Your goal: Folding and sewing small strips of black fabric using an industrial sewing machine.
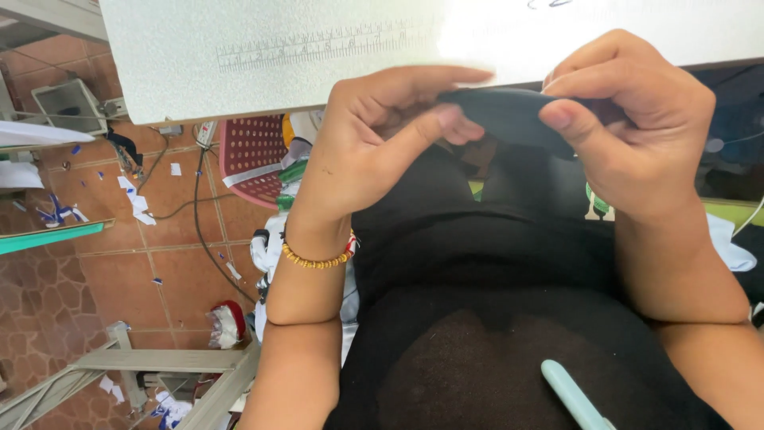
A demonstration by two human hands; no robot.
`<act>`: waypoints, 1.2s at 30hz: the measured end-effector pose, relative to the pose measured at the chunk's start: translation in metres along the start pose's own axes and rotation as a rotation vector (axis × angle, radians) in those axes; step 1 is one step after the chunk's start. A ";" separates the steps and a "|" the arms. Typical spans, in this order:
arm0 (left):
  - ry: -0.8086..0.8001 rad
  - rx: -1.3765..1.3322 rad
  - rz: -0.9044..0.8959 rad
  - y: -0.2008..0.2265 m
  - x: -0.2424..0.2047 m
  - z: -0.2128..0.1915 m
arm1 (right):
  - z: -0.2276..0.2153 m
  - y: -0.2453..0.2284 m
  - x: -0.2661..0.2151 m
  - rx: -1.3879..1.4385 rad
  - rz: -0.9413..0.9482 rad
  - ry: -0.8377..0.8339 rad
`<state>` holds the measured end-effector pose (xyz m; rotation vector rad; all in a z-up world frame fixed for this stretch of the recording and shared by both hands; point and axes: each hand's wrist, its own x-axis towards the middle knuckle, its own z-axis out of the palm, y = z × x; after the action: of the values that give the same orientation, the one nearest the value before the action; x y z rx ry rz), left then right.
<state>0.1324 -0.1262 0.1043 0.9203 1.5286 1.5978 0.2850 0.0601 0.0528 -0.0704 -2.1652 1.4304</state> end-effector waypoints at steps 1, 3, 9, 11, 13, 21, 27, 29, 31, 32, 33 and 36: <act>-0.027 0.020 -0.023 -0.002 0.001 -0.003 | 0.000 0.003 -0.001 -0.006 0.008 0.002; -0.053 0.041 -0.042 -0.007 0.003 -0.001 | 0.000 0.003 0.001 -0.012 0.011 0.005; 0.035 0.217 0.093 -0.012 0.003 0.014 | -0.001 -0.001 0.004 -0.168 -0.042 -0.030; 0.145 0.535 0.224 -0.011 0.005 0.016 | -0.002 -0.004 0.005 -0.094 -0.011 -0.054; 0.106 0.531 0.296 -0.011 0.007 0.016 | -0.003 -0.008 0.009 -0.081 -0.016 -0.075; 0.086 0.261 0.153 -0.010 0.007 0.023 | -0.002 -0.009 0.016 -0.063 -0.078 -0.166; 0.007 0.261 0.162 -0.005 0.009 0.018 | -0.001 0.000 0.009 0.006 -0.076 -0.108; 0.003 0.248 0.146 -0.002 0.009 0.019 | 0.001 0.000 0.010 0.027 -0.090 -0.125; 0.030 0.278 0.160 -0.003 0.008 0.020 | 0.000 -0.003 0.014 0.036 -0.083 -0.145; 0.056 0.307 0.173 -0.004 0.008 0.020 | 0.000 -0.005 0.016 0.046 -0.074 -0.166; 0.056 0.308 0.173 -0.005 0.008 0.022 | -0.001 -0.005 0.017 0.046 -0.075 -0.165; 0.132 0.213 0.094 -0.008 0.008 0.027 | 0.000 -0.005 0.018 0.045 -0.078 -0.173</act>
<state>0.1524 -0.1060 0.0978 1.0333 1.7978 1.6108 0.2713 0.0640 0.0646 0.1576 -2.2446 1.4882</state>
